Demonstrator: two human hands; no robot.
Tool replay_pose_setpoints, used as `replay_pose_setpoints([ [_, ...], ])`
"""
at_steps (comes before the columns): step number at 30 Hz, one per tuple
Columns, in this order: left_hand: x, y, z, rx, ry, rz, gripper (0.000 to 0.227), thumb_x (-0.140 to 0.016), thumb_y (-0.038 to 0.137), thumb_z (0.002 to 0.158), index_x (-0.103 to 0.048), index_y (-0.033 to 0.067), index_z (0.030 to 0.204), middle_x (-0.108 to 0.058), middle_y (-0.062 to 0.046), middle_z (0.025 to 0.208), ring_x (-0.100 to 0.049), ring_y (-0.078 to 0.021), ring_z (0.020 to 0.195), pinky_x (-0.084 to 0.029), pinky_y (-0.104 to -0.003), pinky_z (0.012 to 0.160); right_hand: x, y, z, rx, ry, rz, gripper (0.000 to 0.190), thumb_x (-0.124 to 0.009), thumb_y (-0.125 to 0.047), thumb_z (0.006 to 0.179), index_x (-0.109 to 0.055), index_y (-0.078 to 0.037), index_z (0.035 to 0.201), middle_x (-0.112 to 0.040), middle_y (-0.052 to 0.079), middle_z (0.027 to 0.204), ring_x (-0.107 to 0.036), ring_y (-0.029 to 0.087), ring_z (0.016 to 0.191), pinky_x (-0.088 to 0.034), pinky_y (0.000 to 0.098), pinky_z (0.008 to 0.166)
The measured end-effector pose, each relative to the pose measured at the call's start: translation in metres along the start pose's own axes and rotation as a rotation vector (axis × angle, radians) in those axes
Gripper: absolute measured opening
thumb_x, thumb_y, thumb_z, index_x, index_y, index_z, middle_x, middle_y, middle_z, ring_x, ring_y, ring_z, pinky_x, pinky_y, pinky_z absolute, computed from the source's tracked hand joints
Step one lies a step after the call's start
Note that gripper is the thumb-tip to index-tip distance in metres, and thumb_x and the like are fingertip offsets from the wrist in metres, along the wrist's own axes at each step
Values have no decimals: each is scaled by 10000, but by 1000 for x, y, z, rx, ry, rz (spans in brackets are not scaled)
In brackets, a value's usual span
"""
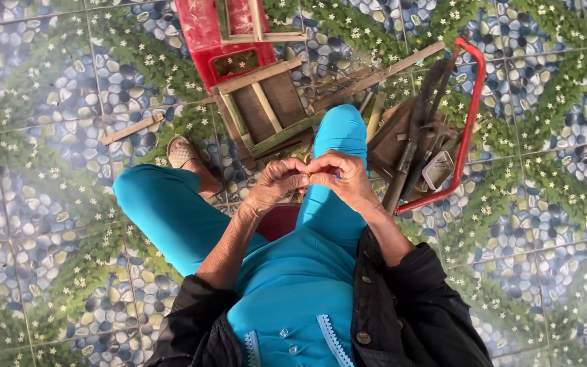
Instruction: The person assembles a small bamboo stool by hand, using a hammer to drive nails into the frame. They position bamboo pieces, align joints, and secure them with nails while seated on a low stool.
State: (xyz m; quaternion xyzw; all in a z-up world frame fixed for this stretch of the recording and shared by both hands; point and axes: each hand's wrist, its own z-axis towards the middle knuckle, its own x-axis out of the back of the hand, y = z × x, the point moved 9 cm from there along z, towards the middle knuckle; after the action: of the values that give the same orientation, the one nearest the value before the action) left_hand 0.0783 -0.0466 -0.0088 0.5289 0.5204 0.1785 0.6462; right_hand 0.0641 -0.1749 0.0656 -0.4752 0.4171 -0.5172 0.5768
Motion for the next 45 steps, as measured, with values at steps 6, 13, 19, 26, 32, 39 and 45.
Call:
replay_pose_setpoints([
  [6,30,-5,-2,-71,159,-62,47,-662,26,953,-663,-16,973,-642,-147,768,-629,-166,685,-554,-277,582,131,57,-36,-289,254,-124,159,-739,-102,945,-738,-28,1085,-716,182,899,-700,230,779,-622,373,697],
  [13,68,-22,-9,-69,375,-287,177,-692,10,910,-673,-71,1065,-688,-169,806,-730,-218,716,-641,-319,640,367,289,-194,-699,632,-1080,247,-642,-309,957,-783,-105,957,-708,178,816,-705,360,845,-568,520,761],
  [19,88,-31,-2,-132,378,-465,142,-665,42,950,-630,-38,1061,-708,-248,835,-758,-293,734,-669,-382,664,357,329,-235,-1051,676,-1180,241,-723,-455,884,-705,-227,962,-733,118,895,-716,365,917,-581,515,795],
  [26,165,-12,-33,-192,765,-328,85,-711,142,933,-649,84,924,-750,-146,921,-759,-226,790,-675,-384,720,333,291,-219,-1042,693,-1293,261,-723,-475,916,-731,-220,971,-737,114,870,-725,380,902,-595,527,702],
  [32,204,-50,-48,-202,931,-228,65,-702,87,915,-666,36,894,-661,-97,722,-685,-152,641,-666,-323,664,318,270,-201,-999,658,-1422,217,-747,-410,856,-765,-206,787,-705,108,691,-740,335,702,-601,473,537],
  [39,229,-85,-51,-122,1018,-233,60,-725,52,825,-675,31,849,-669,-103,728,-638,-110,601,-664,-326,644,317,271,-200,-1142,846,-1233,355,-692,-297,852,-561,-25,1037,-695,191,963,-706,366,949,-605,529,721],
  [45,250,-125,-49,-70,1017,-241,57,-739,61,837,-689,40,855,-680,-140,724,-653,-132,585,-667,-350,602,308,270,-213,-1172,860,-1101,389,-647,-312,885,-476,-53,1121,-604,187,1111,-636,389,1092,-570,576,848],
])
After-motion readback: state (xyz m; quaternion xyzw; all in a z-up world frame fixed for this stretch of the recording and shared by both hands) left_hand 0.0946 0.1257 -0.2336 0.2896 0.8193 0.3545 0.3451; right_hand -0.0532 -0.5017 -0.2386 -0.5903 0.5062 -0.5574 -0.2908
